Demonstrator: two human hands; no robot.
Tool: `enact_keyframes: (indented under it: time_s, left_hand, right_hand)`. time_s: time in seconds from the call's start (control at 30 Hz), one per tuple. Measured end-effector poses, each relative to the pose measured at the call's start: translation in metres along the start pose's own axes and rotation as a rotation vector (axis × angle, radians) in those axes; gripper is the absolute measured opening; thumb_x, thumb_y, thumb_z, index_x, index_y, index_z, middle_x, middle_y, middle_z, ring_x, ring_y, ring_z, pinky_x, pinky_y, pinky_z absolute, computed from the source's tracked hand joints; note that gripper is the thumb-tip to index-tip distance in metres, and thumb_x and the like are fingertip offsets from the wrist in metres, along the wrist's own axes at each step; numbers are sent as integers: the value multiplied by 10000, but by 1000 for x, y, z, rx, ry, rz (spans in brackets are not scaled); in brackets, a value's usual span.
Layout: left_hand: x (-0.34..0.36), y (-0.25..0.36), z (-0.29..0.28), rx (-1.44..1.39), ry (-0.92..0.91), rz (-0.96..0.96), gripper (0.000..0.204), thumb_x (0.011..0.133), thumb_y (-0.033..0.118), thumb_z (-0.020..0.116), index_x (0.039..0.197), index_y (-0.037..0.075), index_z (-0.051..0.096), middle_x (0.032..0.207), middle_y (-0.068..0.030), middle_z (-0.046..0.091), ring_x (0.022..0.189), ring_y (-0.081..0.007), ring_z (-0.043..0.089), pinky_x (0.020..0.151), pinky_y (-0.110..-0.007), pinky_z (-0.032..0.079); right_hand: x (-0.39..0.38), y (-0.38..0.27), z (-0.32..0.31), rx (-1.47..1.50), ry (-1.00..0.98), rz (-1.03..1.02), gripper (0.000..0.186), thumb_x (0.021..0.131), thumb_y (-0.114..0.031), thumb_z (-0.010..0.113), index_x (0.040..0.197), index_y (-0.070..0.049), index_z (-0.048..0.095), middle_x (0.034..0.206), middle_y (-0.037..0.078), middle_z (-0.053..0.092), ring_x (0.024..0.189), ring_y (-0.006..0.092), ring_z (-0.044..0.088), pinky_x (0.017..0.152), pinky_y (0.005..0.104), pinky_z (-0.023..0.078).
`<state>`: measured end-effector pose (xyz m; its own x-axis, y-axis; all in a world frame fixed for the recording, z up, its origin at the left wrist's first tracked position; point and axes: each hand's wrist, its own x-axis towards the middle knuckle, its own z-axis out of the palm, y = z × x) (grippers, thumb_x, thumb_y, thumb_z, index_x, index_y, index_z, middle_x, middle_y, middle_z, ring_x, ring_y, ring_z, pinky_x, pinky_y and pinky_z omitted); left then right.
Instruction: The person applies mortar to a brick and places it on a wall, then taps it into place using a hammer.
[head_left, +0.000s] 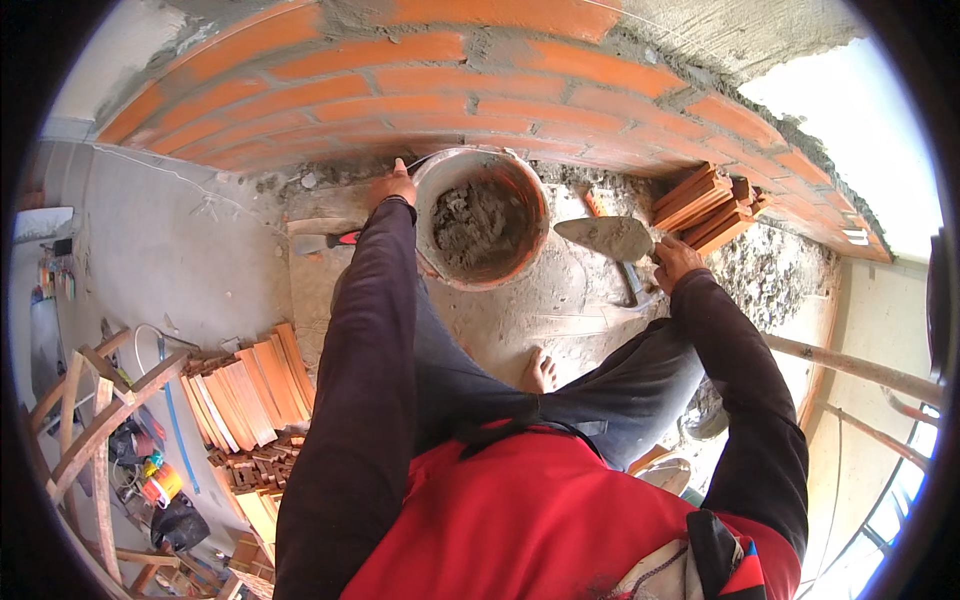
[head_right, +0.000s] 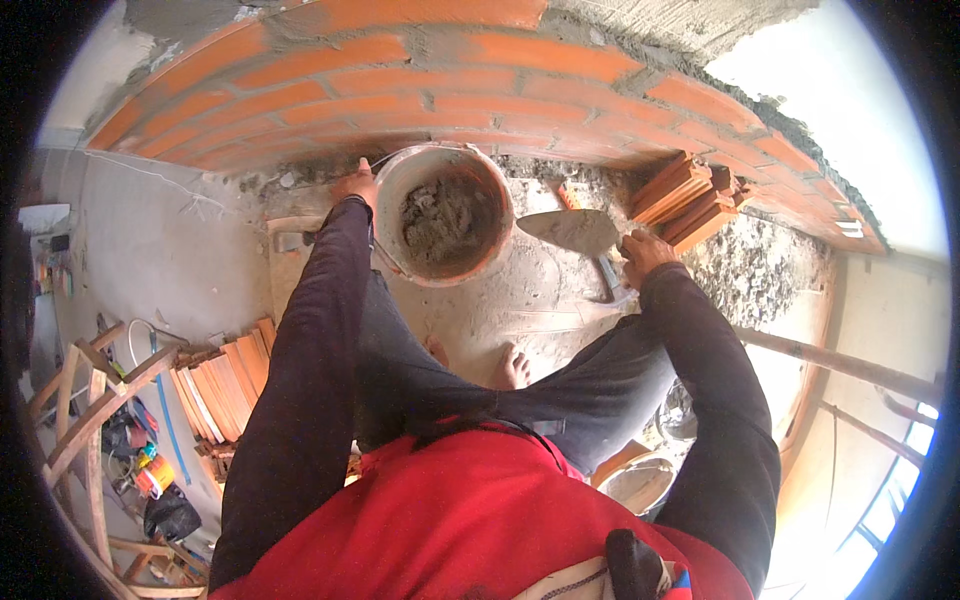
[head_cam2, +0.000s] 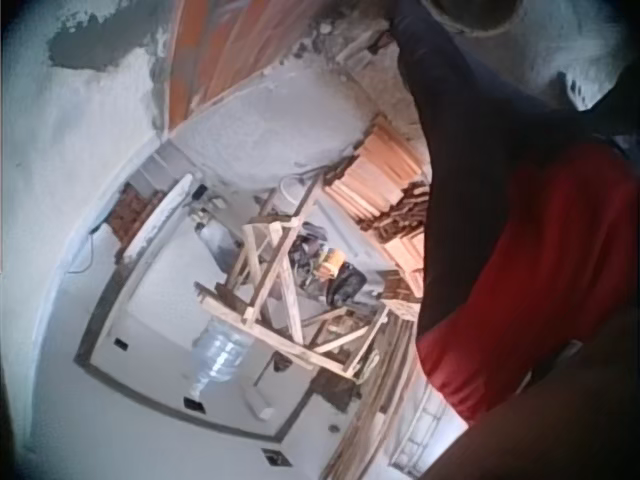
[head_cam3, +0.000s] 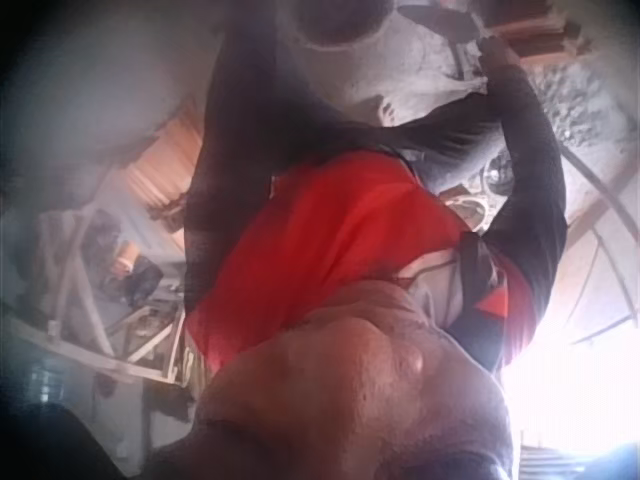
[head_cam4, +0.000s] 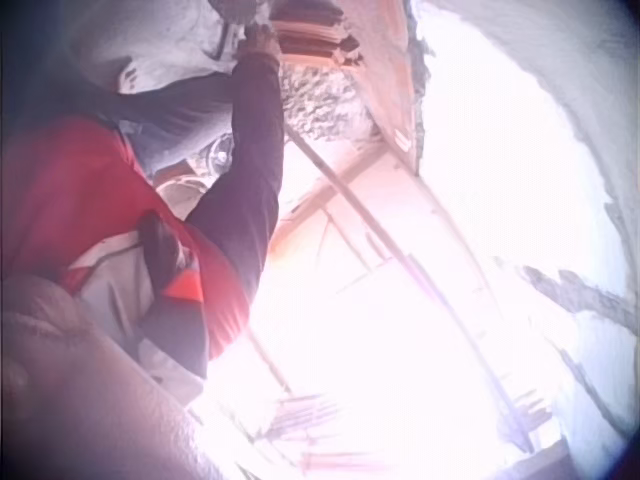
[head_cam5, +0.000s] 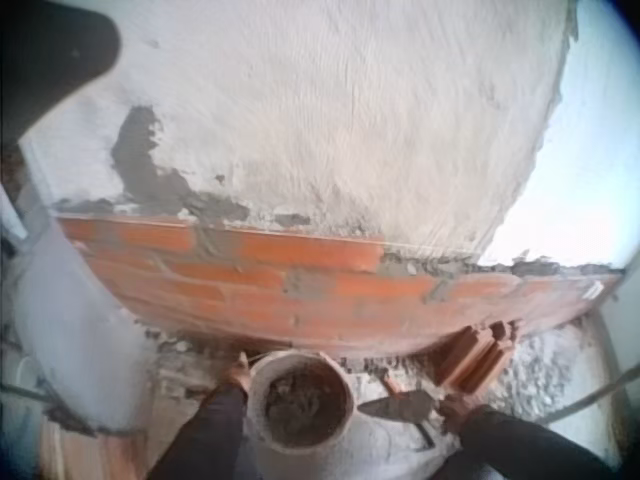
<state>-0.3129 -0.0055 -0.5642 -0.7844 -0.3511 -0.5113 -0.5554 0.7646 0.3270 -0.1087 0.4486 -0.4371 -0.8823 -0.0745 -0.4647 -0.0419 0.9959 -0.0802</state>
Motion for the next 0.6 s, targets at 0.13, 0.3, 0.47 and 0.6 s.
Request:
enact_keyframes:
  time_s: [0.13,0.3,0.47,0.6]
  left_hand:
    - [-13,17,-9,19,-42,7,690,980,574,248,1221,50,626,1276,-229,572,1219,-368,525,1026,-448,407]
    - [0,8,7,-2,40,-16,685,984,561,256,1194,35,641,1259,-220,587,1203,-363,540,1023,-448,411]
    - [-6,4,4,-58,-26,42,658,990,539,271,1188,37,647,1253,-214,595,1195,-361,549,1018,-452,416]
    - [-27,13,-14,-23,-11,-23,633,990,517,291,1189,33,646,1224,-223,606,1182,-342,561,1015,-429,421]
  right_hand:
    - [10,-55,-19,242,-201,-102,361,895,-369,576,927,-20,663,847,181,690,846,389,653,783,460,500]
    - [50,-99,14,759,-538,68,507,970,-491,472,743,-47,560,566,32,514,458,142,495,450,316,429]
    - [35,-15,-18,316,-466,-23,509,966,-453,493,703,-24,568,555,64,530,478,179,518,493,360,436]
    - [8,-7,-64,201,30,-233,416,947,-354,550,755,14,580,606,133,548,544,239,548,554,391,431]
